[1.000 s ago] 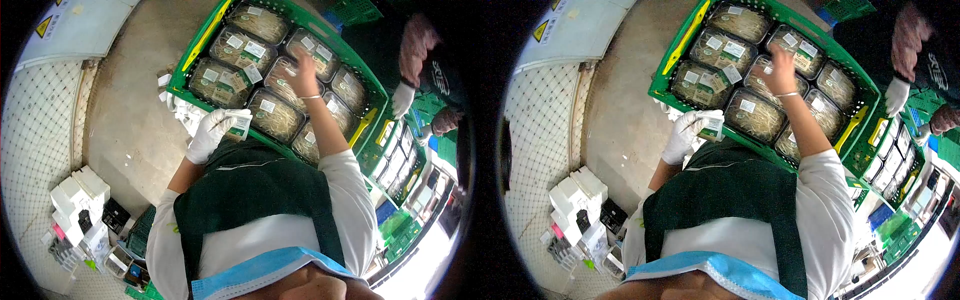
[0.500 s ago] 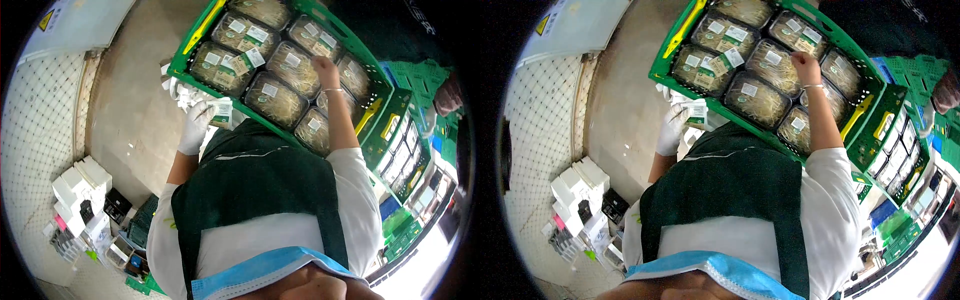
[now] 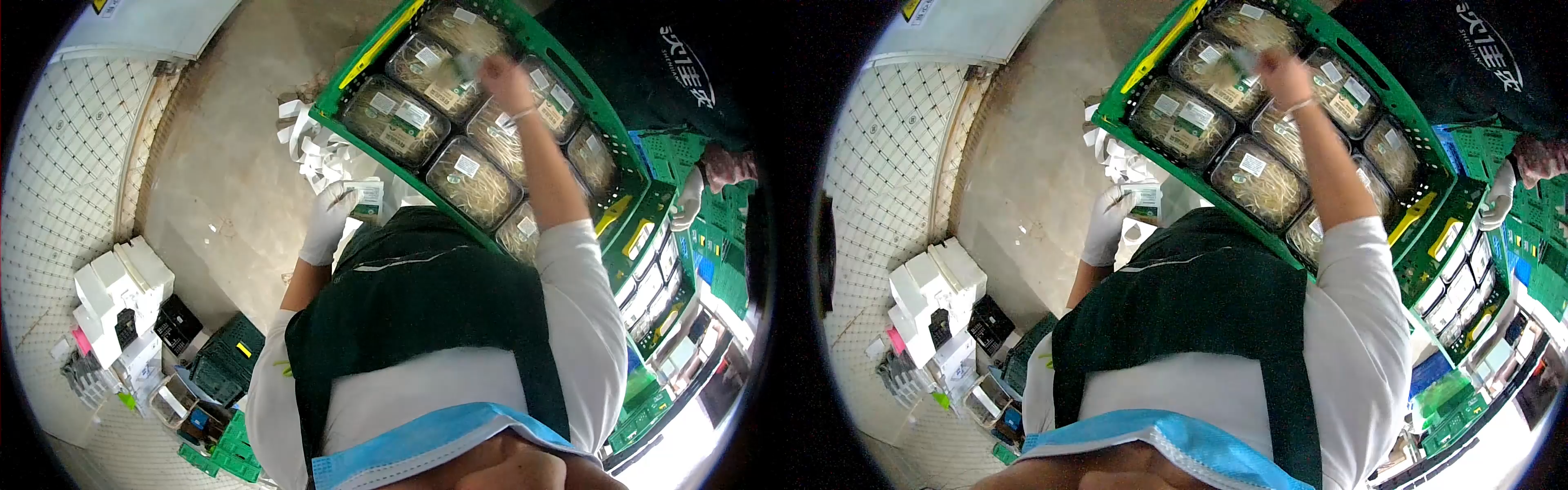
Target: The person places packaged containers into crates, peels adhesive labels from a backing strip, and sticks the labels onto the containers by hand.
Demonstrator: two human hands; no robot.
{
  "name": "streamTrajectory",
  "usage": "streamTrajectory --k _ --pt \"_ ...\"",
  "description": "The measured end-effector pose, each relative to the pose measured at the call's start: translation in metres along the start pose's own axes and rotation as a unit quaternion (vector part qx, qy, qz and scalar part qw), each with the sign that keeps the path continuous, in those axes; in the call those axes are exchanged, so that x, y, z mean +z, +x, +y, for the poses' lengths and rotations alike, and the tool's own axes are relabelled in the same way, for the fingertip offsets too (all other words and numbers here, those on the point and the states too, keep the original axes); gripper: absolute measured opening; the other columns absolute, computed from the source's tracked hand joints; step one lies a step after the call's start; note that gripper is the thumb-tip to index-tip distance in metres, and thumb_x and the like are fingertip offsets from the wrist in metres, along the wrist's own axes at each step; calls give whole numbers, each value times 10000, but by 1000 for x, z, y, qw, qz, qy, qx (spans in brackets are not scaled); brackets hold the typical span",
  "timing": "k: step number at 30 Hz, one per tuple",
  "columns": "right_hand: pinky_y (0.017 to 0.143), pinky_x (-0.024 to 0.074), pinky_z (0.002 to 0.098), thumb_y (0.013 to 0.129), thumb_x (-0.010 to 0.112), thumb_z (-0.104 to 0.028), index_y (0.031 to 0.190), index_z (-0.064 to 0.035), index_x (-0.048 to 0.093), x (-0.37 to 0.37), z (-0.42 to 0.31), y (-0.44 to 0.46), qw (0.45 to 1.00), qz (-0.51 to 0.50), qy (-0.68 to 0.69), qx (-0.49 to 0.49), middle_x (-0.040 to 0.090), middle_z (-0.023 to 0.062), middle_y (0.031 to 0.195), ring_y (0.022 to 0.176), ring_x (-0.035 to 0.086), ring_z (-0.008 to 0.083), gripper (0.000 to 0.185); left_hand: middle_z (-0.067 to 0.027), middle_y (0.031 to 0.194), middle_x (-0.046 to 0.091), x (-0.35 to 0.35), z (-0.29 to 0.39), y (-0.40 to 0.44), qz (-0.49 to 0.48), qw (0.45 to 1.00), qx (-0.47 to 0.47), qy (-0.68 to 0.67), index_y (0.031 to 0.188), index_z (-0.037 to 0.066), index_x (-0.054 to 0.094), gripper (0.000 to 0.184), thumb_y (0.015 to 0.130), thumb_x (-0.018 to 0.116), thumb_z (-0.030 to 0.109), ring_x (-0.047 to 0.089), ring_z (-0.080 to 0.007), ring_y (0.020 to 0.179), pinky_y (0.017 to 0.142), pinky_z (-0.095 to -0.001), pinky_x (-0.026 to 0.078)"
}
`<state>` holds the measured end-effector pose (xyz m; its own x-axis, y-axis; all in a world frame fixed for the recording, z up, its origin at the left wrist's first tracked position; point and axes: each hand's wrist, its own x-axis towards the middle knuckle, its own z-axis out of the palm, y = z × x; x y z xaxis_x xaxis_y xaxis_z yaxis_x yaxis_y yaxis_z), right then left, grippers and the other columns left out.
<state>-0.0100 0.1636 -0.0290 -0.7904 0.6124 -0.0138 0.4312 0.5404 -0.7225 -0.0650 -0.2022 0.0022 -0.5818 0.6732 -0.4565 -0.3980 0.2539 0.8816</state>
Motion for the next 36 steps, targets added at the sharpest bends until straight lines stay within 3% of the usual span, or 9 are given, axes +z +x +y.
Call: streamTrajectory --k 7,13,18,23,25,26,29,31,36 --pt "897 364 425 819 487 -239 1160 -103 417 1 46 103 946 -59 -315 56 483 144 1154 1099 408 326 373 -76 840 608 -7 20 -3 65 995 -44 56 938 -46 588 213 802 479 77 569 -123 744 674 -237 453" --pt "942 298 406 809 473 -369 1274 -119 301 34 42 71 900 158 -405 -14 307 78 1319 1193 311 277 555 -97 916 611 -20 17 -1 68 995 -71 -4 980 -55 559 244 806 492 103 576 -151 821 753 -251 449" --pt "1046 155 387 866 233 -517 1361 -152 101 41 50 84 874 -94 -477 3 35 33 1422 1307 64 203 629 -112 904 609 -14 16 2 73 993 -87 -33 984 -58 547 247 806 493 105 585 -164 776 703 -262 473" --pt "1037 179 382 855 307 -510 1343 -132 179 33 21 91 858 -88 -506 15 176 51 1395 1275 193 218 631 -123 910 601 -22 3 5 82 994 -69 -24 1005 -69 520 277 809 510 126 588 -177 761 683 -272 481" --pt "1022 205 387 846 350 -500 1330 -120 218 39 15 106 907 -13 -418 -49 234 60 1373 1254 236 239 630 -125 902 603 -23 5 3 88 995 -49 -12 991 -70 524 273 808 515 132 589 -172 761 691 -272 478" --pt "1010 222 388 836 382 -483 1331 -147 227 47 12 115 881 -91 -464 2 256 67 1363 1248 248 248 618 -121 906 605 -26 1 2 89 993 -72 -25 993 -74 525 291 807 524 149 589 -171 768 707 -275 473" --pt "984 256 403 804 416 -468 1265 -163 352 69 38 115 925 14 -370 -82 405 112 1253 1148 371 291 557 -117 904 608 -32 -12 -3 118 988 -95 -25 1023 -78 518 321 804 530 157 590 -177 777 718 -276 469" --pt "1017 212 399 845 361 -461 1327 -194 240 60 25 119 898 -157 -410 37 259 72 1358 1223 287 272 565 -121 914 606 -23 1 -7 104 989 -101 -41 1033 -76 516 326 803 531 155 589 -179 785 717 -277 470" --pt "1005 229 368 837 368 -483 1315 -148 264 55 2 112 868 -92 -488 -11 327 68 1310 1216 307 216 593 -107 931 593 -11 26 -9 79 991 -66 -85 1069 -52 518 324 802 505 130 579 -169 792 671 -261 489"
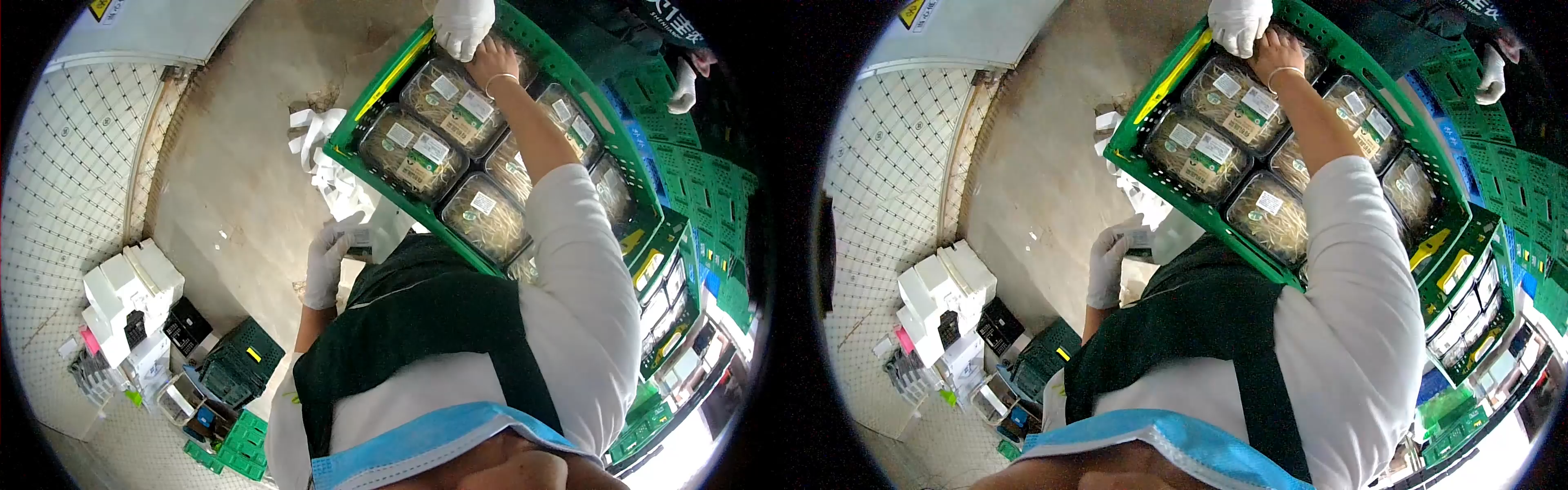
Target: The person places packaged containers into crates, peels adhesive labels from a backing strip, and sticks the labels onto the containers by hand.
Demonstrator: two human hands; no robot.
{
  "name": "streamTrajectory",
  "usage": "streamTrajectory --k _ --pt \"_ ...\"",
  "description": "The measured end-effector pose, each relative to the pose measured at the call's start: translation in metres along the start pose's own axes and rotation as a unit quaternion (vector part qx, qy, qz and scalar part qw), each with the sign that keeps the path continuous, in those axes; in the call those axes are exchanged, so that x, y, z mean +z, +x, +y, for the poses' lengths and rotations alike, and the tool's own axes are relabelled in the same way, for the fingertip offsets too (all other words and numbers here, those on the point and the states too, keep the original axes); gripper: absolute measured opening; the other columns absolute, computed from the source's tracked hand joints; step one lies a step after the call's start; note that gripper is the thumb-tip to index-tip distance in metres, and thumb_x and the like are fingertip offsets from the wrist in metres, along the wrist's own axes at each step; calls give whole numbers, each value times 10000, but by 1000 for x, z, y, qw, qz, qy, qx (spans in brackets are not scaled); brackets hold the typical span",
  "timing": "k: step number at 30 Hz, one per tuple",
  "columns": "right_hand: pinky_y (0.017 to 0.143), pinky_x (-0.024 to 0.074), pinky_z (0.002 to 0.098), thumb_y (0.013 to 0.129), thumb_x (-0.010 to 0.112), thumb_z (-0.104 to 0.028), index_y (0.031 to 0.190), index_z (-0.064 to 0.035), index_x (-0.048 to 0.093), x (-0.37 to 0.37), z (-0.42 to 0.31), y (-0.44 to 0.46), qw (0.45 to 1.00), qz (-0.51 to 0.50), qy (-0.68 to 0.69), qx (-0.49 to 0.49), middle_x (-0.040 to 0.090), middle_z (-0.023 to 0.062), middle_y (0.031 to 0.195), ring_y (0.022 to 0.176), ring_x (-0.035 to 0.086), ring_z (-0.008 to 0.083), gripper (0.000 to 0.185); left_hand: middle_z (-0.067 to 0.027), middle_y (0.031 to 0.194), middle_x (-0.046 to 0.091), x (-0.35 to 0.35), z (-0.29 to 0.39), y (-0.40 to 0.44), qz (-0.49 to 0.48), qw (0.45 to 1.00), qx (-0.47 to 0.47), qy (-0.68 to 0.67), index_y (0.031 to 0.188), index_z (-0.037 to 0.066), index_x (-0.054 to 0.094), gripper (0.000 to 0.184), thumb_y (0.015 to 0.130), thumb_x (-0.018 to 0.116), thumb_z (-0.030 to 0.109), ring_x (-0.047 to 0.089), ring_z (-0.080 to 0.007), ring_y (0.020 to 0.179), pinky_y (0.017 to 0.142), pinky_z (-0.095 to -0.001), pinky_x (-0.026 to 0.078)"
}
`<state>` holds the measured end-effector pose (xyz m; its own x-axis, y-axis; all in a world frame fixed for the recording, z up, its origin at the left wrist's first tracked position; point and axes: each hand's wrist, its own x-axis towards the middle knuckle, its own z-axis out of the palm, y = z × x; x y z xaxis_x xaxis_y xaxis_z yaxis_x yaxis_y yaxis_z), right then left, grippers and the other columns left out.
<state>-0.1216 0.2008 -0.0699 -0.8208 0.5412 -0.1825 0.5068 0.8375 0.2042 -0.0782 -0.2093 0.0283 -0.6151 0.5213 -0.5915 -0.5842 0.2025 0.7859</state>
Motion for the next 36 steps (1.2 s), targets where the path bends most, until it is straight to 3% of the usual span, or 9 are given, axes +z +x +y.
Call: streamTrajectory --k 5,10,12,14,16,20,24,33,36 --pt "1015 197 391 853 345 -370 1341 -136 203 5 6 11 988 -154 -10 10 252 68 1367 1255 245 210 560 -122 886 600 15 6 -15 29 1000 5 -6 1030 -70 525 272 801 469 67 588 -187 788 653 -272 503" --pt "998 210 435 822 457 -371 1304 -104 268 -11 12 -68 996 33 74 37 258 74 1360 1288 146 213 583 -134 903 610 26 13 -16 -94 992 31 81 1047 -67 524 273 816 491 76 591 -177 798 706 -267 480" --pt "905 346 413 767 562 -371 1180 -78 416 -32 16 -155 984 70 165 -20 438 118 1198 1133 398 245 527 -119 988 594 45 12 -10 -159 976 119 85 1112 -41 500 318 833 495 110 566 -154 878 796 -259 428" --pt "731 461 329 722 637 -345 1007 -38 539 -53 10 -235 792 -26 593 -142 606 104 842 793 591 236 430 -109 1018 581 76 22 -14 -191 976 62 90 1084 -34 516 296 834 506 123 537 -133 919 810 -241 407" --pt "717 462 308 685 687 -317 998 -37 540 -75 7 -290 755 -101 611 -215 601 112 854 810 589 208 445 -96 903 602 93 8 -3 -213 949 117 200 936 -29 578 202 832 526 136 551 -124 845 765 -234 416" --pt "598 468 327 671 658 -133 814 -46 601 -63 13 -334 784 102 598 -130 596 132 769 663 578 277 176 7 604 485 142 0 -7 -242 919 128 285 727 8 545 195 775 633 176 406 -62 571 506 -240 353" --pt "595 488 305 739 601 -107 835 -45 586 -65 110 -310 849 134 509 51 609 110 752 656 591 232 115 -28 730 578 159 -8 -16 -275 944 37 180 883 -7 543 179 775 618 114 524 -73 669 624 -197 443" --pt "739 421 371 736 572 -398 1109 -56 431 69 90 -252 988 91 122 -22 514 131 1004 906 507 259 525 -50 903 595 100 -23 -17 -230 966 28 114 1006 -6 554 225 785 554 33 555 -94 797 724 -215 441" --pt "815 383 407 726 574 -438 1319 -159 236 54 79 -270 970 188 100 121 463 135 1113 957 476 315 738 -48 918 577 119 -11 -31 -199 978 33 62 999 -12 564 220 786 563 43 544 -97 828 750 -210 429"
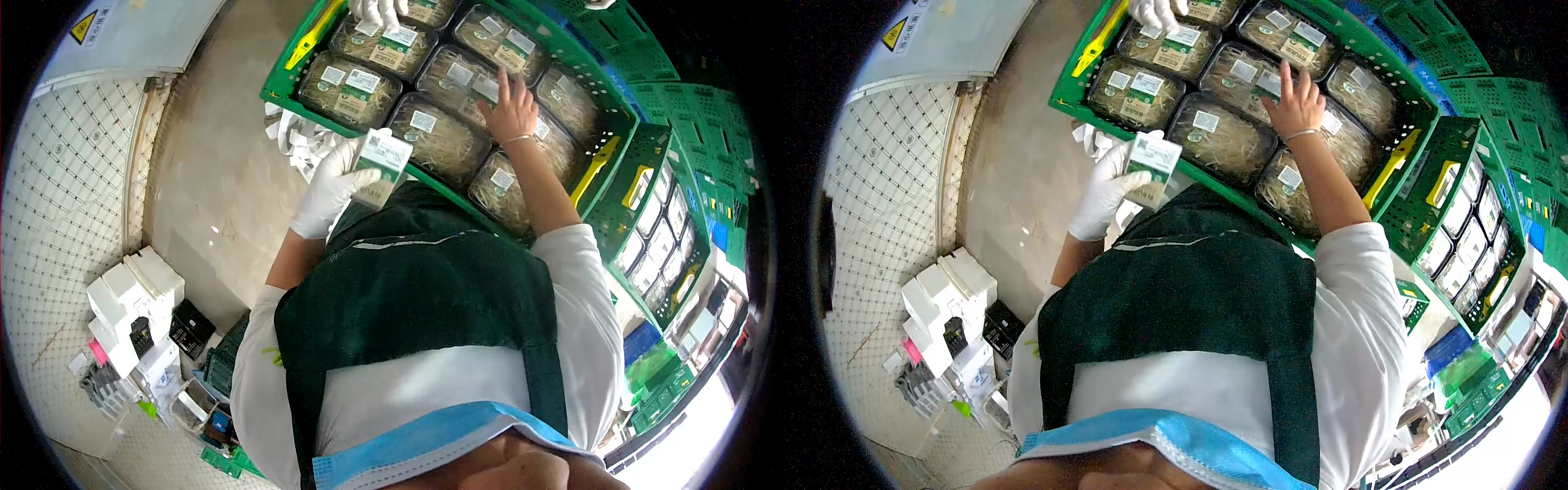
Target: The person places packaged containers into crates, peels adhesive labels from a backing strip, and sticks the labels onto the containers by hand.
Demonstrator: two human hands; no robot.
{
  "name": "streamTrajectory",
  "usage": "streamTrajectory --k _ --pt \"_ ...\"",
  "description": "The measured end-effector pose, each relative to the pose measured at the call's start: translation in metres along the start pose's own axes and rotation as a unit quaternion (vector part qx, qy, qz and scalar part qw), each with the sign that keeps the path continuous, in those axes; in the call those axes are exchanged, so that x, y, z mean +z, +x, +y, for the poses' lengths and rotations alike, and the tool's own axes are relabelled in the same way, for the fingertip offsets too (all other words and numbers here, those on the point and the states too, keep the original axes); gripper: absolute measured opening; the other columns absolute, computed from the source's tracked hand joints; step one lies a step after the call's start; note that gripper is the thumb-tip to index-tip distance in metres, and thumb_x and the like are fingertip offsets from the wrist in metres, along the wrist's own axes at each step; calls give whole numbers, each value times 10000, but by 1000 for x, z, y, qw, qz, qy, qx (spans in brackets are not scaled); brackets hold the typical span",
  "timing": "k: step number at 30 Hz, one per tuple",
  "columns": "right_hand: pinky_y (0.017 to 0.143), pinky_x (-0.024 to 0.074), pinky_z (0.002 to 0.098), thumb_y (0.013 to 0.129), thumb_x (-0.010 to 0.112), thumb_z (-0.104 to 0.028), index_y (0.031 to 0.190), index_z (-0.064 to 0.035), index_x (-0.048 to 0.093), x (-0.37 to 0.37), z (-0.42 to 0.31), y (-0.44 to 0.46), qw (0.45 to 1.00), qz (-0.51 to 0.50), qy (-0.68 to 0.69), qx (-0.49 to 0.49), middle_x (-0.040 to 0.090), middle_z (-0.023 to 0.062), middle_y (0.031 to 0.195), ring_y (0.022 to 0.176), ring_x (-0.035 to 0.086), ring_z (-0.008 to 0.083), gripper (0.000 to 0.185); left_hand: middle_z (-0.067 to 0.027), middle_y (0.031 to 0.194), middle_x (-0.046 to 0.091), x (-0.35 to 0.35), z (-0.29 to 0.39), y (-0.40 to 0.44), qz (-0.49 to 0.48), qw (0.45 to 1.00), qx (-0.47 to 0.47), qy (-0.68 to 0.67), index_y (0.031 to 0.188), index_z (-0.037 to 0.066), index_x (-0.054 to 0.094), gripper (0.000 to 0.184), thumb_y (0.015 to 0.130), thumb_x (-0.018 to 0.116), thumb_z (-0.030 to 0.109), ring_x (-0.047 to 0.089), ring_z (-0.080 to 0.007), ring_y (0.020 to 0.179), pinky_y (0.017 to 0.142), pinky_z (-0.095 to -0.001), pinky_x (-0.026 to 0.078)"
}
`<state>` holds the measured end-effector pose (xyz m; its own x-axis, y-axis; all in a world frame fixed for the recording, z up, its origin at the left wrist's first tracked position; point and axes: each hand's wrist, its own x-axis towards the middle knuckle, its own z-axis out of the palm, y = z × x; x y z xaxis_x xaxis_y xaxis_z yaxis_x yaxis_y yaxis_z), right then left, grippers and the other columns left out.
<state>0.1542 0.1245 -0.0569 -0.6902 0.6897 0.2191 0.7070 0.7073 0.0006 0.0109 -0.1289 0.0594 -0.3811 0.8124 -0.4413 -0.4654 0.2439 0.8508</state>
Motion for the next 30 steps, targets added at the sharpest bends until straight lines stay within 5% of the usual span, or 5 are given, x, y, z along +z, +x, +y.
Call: streamTrajectory --k 5,17,20,27,30 --pt "703 460 343 734 633 -357 1060 -96 532 -84 -54 -29 792 -272 547 -23 596 140 892 809 579 236 430 -20 839 572 -4 -12 4 -52 993 20 101 905 -4 572 125 816 549 81 504 -67 784 693 -197 404" --pt "616 494 310 755 600 -204 940 -41 552 -121 -23 16 953 -61 296 -1 616 150 855 689 614 206 252 -31 697 592 -45 6 -23 -27 992 -8 124 810 -9 572 189 756 641 158 538 -75 565 539 -201 440" --pt "662 494 353 773 565 -189 1016 -14 437 -55 -28 -23 919 -289 242 -114 544 183 926 812 572 312 326 -31 722 602 -85 -20 -28 59 998 10 5 828 -5 584 150 770 619 128 532 -63 572 535 -197 433" --pt "735 462 401 731 600 -343 1202 -73 375 -32 -55 -62 990 -95 77 -70 463 181 1079 930 503 343 588 -24 765 602 -76 -26 -33 32 999 -5 2 927 -18 562 183 779 596 84 543 -56 627 571 -187 438" --pt "699 478 324 776 574 -388 1141 -46 437 -88 -60 -49 902 -289 317 41 537 168 1004 806 567 254 518 -42 896 584 -46 -23 -26 -16 1000 18 -10 1016 -16 510 258 788 582 80 542 -71 750 660 -189 445"
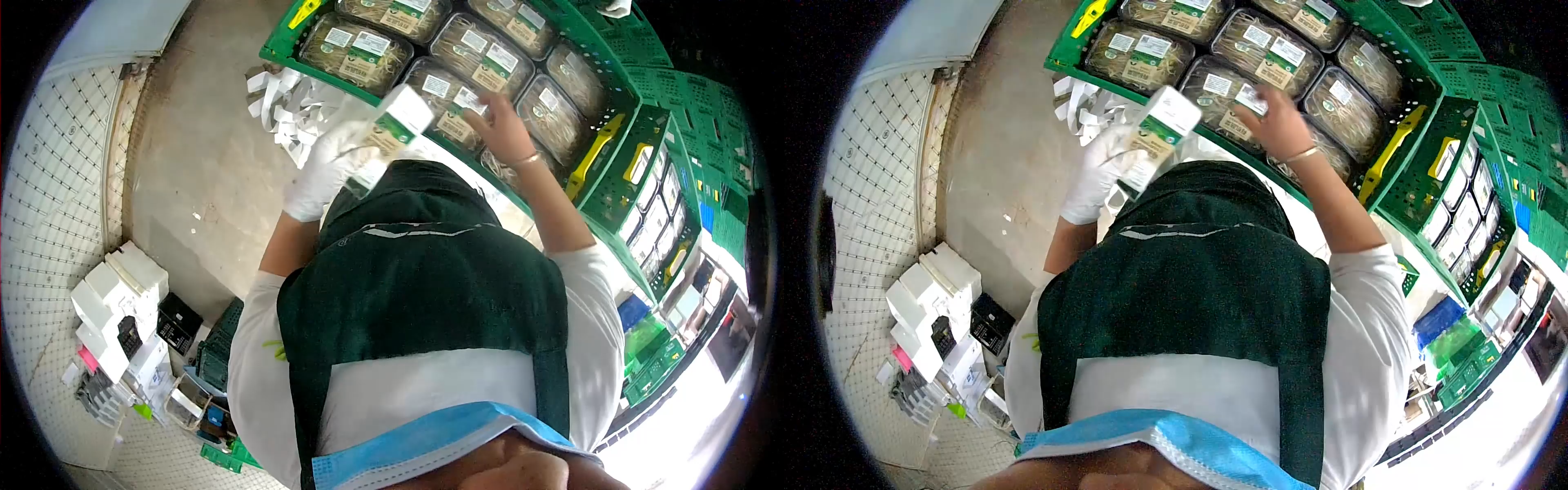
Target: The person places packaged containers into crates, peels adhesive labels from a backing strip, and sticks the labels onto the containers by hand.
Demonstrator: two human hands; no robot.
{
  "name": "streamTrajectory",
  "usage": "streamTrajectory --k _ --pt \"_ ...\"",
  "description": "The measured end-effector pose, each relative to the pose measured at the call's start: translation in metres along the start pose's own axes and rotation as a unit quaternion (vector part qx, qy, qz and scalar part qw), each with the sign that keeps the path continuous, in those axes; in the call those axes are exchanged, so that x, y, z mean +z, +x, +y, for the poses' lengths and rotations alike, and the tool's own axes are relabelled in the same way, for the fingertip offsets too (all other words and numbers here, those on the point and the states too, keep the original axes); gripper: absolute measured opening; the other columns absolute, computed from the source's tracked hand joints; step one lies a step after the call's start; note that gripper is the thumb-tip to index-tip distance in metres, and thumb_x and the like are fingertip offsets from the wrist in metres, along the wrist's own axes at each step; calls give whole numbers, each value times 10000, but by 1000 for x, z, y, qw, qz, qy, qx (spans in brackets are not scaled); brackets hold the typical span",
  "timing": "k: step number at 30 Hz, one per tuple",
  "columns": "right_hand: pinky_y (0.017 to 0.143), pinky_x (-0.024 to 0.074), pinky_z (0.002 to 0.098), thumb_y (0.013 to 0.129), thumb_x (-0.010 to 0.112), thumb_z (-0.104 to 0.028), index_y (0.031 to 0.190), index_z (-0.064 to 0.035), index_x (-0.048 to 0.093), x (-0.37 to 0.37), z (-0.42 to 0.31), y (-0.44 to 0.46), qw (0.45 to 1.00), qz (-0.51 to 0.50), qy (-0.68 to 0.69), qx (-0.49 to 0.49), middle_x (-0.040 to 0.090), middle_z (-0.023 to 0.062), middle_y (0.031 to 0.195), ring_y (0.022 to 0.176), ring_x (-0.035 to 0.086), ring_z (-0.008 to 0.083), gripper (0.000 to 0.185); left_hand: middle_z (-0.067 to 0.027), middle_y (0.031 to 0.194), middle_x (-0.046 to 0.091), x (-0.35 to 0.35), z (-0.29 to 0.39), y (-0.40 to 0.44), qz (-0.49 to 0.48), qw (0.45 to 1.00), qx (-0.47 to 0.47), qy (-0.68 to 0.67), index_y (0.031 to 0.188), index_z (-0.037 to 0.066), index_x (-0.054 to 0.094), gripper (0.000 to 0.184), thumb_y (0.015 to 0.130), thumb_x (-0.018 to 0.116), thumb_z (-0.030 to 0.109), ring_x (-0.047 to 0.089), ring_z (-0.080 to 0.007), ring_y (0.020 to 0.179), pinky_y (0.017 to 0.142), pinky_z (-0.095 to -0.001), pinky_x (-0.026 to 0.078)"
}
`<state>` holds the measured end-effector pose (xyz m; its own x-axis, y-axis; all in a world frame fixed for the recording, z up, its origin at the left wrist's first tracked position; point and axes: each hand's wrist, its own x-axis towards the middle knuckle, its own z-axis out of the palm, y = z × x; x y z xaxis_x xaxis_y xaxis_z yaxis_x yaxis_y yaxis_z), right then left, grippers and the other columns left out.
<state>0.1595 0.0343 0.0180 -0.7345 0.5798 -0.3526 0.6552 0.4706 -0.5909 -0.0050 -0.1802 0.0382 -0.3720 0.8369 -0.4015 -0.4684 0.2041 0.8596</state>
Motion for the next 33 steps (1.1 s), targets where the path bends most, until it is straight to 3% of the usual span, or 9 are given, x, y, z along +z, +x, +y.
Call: streamTrajectory --k 1,5,15,17,19,21,24,31,33 --pt "694 470 297 774 605 -338 1087 -26 483 2 -2 -9 958 -54 272 -68 577 130 905 757 570 215 459 -44 932 574 10 -3 1 -12 999 17 29 1035 -11 499 273 790 579 80 537 -76 793 692 -191 444" --pt "631 451 294 704 676 -156 1024 -36 517 -11 -27 -44 959 -24 159 -235 571 136 797 708 570 235 377 -35 896 549 31 -6 16 -127 976 -11 179 1018 10 503 243 786 574 30 516 -83 827 715 -214 428" --pt "597 484 320 723 628 -149 961 -66 573 -77 53 -74 960 271 11 -74 612 133 743 677 607 236 258 2 675 545 115 -4 36 -134 953 89 255 774 12 549 145 760 638 126 498 -67 607 569 -205 422" --pt "656 466 310 730 584 -137 948 -48 567 -109 90 -76 981 185 -24 52 600 123 867 747 592 209 236 -32 720 589 92 -5 38 -123 957 -14 263 832 4 571 167 738 649 118 543 -69 645 566 -195 439" --pt "751 454 347 747 566 -157 945 -65 552 -97 124 -82 933 47 -320 -158 558 129 918 867 549 289 218 -36 743 601 67 -12 42 -94 968 -14 230 845 3 573 137 749 630 85 560 -70 666 574 -193 449" --pt "773 440 358 742 556 -154 964 -50 497 -61 128 -89 980 -32 -188 47 544 159 936 888 531 309 252 -24 746 602 59 -24 41 -55 988 -33 144 841 7 574 96 764 608 53 551 -56 653 562 -188 442" --pt "696 469 346 759 473 -89 935 -46 423 -1 163 -79 938 12 -347 9 537 131 889 835 554 253 188 -9 743 597 59 -31 41 -48 986 -51 151 834 8 573 60 784 583 40 544 -42 648 567 -181 438" --pt "717 472 345 763 586 -263 1158 -11 382 -27 132 -90 937 113 -329 33 552 159 891 827 563 269 511 -54 954 576 87 -38 40 -98 994 -16 44 1051 -9 499 281 778 561 -18 550 -94 845 747 -206 461" --pt "764 459 328 713 659 -351 1186 -2 386 -50 97 -92 995 54 77 15 565 162 959 873 563 264 648 -57 959 573 105 -29 40 -133 987 -16 92 1059 -11 489 295 775 568 -11 551 -108 853 748 -218 469"
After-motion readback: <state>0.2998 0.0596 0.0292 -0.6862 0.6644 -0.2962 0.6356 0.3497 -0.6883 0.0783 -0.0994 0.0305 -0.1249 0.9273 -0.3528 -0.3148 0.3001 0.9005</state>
